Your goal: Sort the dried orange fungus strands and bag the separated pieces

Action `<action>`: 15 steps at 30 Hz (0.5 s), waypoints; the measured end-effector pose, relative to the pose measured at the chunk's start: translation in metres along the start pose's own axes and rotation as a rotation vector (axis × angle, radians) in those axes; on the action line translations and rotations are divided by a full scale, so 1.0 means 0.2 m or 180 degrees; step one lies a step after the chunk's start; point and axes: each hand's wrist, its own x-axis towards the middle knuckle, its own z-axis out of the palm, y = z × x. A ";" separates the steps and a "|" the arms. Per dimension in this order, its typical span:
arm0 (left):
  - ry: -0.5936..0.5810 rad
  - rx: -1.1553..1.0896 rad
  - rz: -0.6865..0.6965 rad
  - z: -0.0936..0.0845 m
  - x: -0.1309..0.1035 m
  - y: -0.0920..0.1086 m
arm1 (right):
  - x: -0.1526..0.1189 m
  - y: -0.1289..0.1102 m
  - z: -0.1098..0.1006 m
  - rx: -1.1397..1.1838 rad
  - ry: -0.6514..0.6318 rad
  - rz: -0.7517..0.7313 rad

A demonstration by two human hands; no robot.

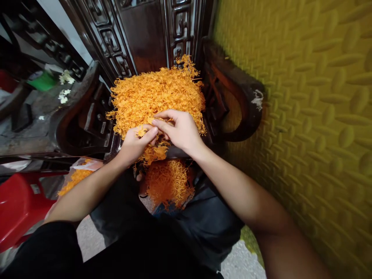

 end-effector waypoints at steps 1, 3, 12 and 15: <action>0.0063 -0.0100 -0.0017 0.00 0.00 0.00 | 0.00 0.00 0.01 0.0176 -0.0065 0.0070; 0.0161 -0.0313 -0.0067 0.00 0.00 0.01 | 0.00 0.00 0.02 0.0539 -0.0139 0.0206; 0.0336 -0.0511 0.0035 -0.15 -0.04 0.07 | 0.18 0.06 -0.23 0.0941 0.1506 -0.0006; -0.0095 -0.0445 -0.0183 -0.18 -0.06 0.09 | 0.16 0.07 -0.23 0.0839 0.0764 0.0127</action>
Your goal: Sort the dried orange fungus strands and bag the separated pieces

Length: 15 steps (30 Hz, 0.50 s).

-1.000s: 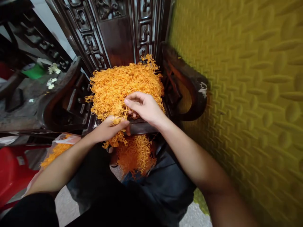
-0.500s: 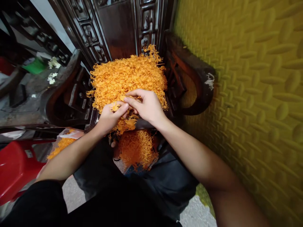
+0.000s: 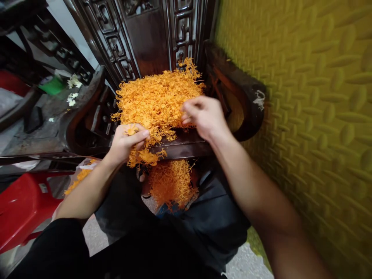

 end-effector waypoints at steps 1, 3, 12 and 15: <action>-0.0221 0.0063 -0.0114 0.00 0.00 0.00 | -0.03 0.00 0.03 -0.0023 -0.0468 0.0113; -0.0523 0.0203 -0.0260 0.02 0.00 0.01 | -0.11 0.01 0.10 0.0096 -0.1128 0.0309; -0.0692 0.0307 -0.0366 0.03 0.03 0.04 | -0.17 0.04 0.19 -0.0822 -0.0586 -0.0413; -0.0840 0.0386 -0.0526 0.03 0.03 0.05 | -0.01 0.04 0.11 -0.0441 0.0254 -0.0571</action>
